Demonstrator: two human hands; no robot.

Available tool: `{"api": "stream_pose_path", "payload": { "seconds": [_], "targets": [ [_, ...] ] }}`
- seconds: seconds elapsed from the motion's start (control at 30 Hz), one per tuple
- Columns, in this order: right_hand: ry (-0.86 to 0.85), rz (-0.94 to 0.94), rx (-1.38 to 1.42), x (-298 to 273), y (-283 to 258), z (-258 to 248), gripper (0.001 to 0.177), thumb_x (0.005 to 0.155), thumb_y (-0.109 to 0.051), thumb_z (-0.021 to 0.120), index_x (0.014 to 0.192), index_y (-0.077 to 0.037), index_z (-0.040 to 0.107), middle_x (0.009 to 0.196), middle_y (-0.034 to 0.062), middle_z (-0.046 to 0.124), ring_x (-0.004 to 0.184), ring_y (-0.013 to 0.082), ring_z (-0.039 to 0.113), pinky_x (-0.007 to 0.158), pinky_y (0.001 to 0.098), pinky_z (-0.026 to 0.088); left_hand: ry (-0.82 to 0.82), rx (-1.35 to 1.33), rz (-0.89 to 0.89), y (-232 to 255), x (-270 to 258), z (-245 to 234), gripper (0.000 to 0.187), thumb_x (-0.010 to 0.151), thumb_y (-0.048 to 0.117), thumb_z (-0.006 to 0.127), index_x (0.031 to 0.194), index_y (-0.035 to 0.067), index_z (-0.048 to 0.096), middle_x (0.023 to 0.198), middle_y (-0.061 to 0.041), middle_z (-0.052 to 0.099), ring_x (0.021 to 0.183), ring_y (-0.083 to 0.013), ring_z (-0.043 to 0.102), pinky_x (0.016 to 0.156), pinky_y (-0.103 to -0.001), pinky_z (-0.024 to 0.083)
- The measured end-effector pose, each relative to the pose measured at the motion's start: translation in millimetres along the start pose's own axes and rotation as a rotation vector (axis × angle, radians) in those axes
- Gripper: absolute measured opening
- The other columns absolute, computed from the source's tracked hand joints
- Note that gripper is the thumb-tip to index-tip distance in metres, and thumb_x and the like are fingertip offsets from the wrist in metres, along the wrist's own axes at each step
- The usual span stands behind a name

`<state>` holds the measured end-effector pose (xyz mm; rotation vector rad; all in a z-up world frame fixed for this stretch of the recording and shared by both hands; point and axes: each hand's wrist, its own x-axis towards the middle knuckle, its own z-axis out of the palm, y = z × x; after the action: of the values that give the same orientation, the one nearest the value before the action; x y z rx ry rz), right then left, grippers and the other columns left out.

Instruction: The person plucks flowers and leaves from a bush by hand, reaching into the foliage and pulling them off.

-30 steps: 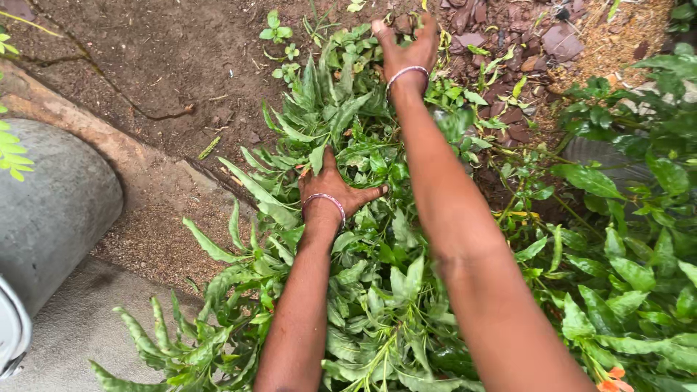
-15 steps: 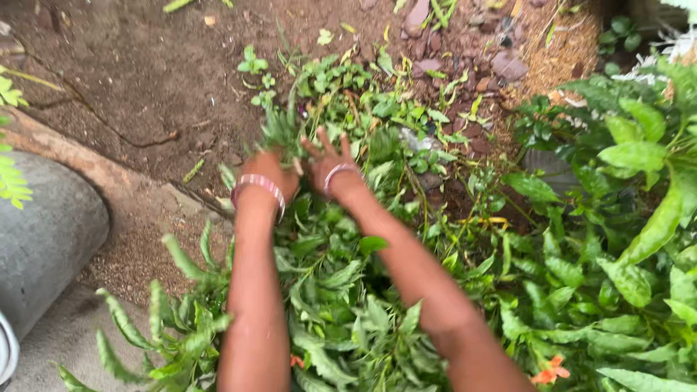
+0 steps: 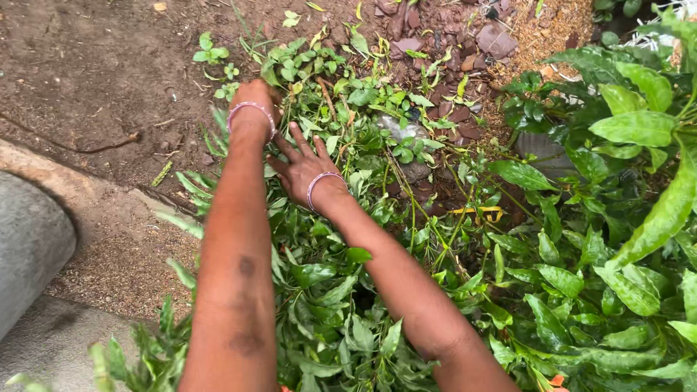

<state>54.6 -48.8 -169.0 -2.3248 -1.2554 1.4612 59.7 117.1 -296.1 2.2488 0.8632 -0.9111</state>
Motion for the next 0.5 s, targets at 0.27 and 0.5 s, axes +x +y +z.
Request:
{"api": "stream_pose_path", "payload": {
  "seconds": [0.27,0.5],
  "targets": [
    [0.134,-0.036,0.032,8.3,1.7,17.0,0.056,0.096,-0.029,0.055,0.152,-0.026,0.047,0.17,0.0049,0.015,0.157,0.0318,0.008,0.123,0.0611,0.014,0.264,-0.253,-0.011,-21.9,15.6,15.6,0.022,0.075,0.018,0.072,0.094,0.018,0.081,0.1,-0.015,0.075,0.092,-0.0338,0.074,0.088,-0.04,0.058],
    [0.093,-0.056,0.054,5.2,8.4,14.9,0.058,0.095,-0.026,0.056,0.152,-0.026,0.047,0.17,0.0035,0.012,0.157,0.0313,0.009,0.123,0.0615,0.014,0.104,-0.229,0.271,-37.5,39.0,23.6,0.019,0.072,0.019,0.074,0.087,0.012,0.082,0.095,-0.018,0.076,0.086,-0.0371,0.073,0.084,-0.041,0.058]
  ]
}}
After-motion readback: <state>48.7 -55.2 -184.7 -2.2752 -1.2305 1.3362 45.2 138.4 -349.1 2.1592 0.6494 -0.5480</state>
